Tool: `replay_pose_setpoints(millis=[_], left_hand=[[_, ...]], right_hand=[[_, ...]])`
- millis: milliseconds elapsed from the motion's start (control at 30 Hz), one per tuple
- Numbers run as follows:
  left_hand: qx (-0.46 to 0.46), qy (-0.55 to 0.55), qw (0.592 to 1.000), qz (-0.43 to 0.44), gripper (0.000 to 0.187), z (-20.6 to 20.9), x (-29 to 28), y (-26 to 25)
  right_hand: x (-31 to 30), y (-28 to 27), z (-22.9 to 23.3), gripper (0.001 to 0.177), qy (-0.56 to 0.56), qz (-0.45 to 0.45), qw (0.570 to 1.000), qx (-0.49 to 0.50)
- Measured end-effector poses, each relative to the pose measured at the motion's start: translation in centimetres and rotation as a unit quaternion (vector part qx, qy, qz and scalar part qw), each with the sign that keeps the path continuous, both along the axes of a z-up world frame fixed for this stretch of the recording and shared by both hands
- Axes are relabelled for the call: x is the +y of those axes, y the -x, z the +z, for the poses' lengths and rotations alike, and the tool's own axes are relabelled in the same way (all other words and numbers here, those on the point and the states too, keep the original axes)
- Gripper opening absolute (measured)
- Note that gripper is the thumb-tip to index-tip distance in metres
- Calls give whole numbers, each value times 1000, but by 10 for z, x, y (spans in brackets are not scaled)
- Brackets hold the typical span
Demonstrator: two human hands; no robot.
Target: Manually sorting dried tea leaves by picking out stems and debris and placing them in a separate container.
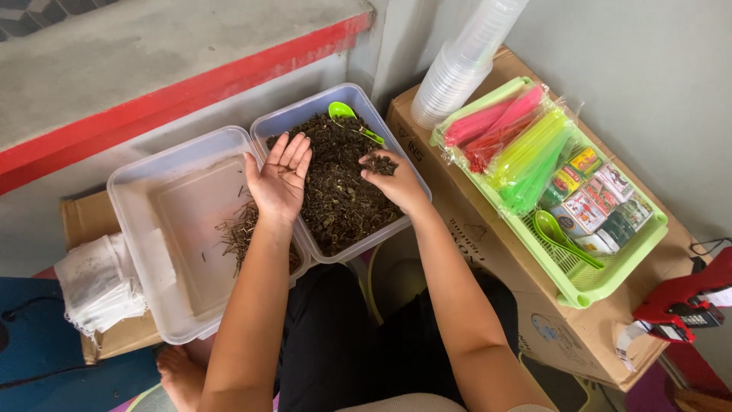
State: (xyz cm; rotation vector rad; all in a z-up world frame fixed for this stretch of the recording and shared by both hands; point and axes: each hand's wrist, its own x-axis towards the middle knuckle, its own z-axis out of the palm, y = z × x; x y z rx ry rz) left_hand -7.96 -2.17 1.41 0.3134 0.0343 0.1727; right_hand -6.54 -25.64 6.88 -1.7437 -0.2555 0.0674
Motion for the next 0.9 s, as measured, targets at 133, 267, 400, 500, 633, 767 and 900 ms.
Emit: replay_pose_setpoints(millis=[133, 267, 400, 500, 633, 767, 900], left_hand=[[7, -8, 1000, 0, 85, 1, -1, 0], [-2, -9, 1000, -4, 84, -3, 1, -1], [2, -13, 1000, -6, 85, 0, 0, 0], [0, -12, 1000, -8, 85, -3, 1, -3], [-1, -3, 1000, -15, 86, -4, 1, -3], [-8, 10, 1000, -18, 86, -6, 2, -4], [0, 2, 1000, -17, 84, -1, 1, -1]], right_hand=[[-10, 17, 29, 33, 103, 67, 992, -13], [-10, 34, 55, 31, 277, 91, 956, -23], [-10, 37, 42, 21, 324, 85, 934, -128], [-1, 22, -6, 14, 332, 65, 936, -96], [15, 30, 3, 16, 346, 92, 929, -91], [15, 36, 12, 22, 407, 132, 899, -97], [7, 43, 34, 25, 331, 103, 936, -58]])
